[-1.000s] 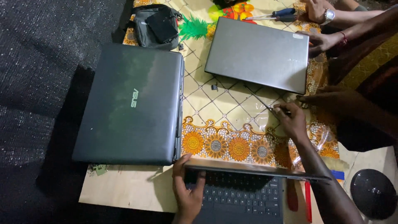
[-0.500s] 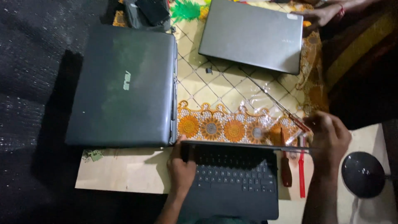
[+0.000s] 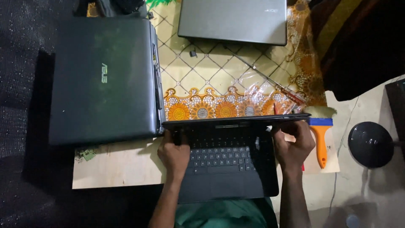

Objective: Prying open the casing and screen bezel of a laptop using hands and a small tool.

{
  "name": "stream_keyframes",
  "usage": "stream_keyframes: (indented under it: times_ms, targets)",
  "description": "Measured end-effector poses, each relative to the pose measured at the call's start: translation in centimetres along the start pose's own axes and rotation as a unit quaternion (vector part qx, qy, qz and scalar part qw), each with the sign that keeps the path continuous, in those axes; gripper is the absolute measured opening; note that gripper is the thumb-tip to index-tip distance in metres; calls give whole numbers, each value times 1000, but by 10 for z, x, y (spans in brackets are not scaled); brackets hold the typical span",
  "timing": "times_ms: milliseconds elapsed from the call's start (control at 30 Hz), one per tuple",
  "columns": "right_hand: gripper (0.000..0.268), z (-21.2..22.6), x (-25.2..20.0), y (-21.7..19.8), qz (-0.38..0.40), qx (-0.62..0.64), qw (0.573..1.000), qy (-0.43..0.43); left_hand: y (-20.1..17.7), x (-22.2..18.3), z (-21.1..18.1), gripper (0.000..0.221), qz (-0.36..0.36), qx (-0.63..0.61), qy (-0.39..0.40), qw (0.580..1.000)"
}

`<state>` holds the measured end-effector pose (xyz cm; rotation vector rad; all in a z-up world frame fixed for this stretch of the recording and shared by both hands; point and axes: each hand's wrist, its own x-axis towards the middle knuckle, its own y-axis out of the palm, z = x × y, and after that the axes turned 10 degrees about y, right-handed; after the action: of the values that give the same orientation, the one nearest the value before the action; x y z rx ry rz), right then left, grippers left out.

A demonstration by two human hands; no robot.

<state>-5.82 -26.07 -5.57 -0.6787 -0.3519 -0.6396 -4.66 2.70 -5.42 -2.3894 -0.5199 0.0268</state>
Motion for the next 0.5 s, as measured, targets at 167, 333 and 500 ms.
stream_keyframes:
  times_ms: [167,333,500]
  targets:
    - [19,17,2,2,-23,-58,998,-26,-2,3,-5,17,-3,-18,28,999]
    - [20,25,4,-6,41,57,993,91,-8,9,-13,14,-7,-95,115,989]
    - [15,2,-5,-16,73,42,993,82,-4,-3,5,37,4,-115,117,986]
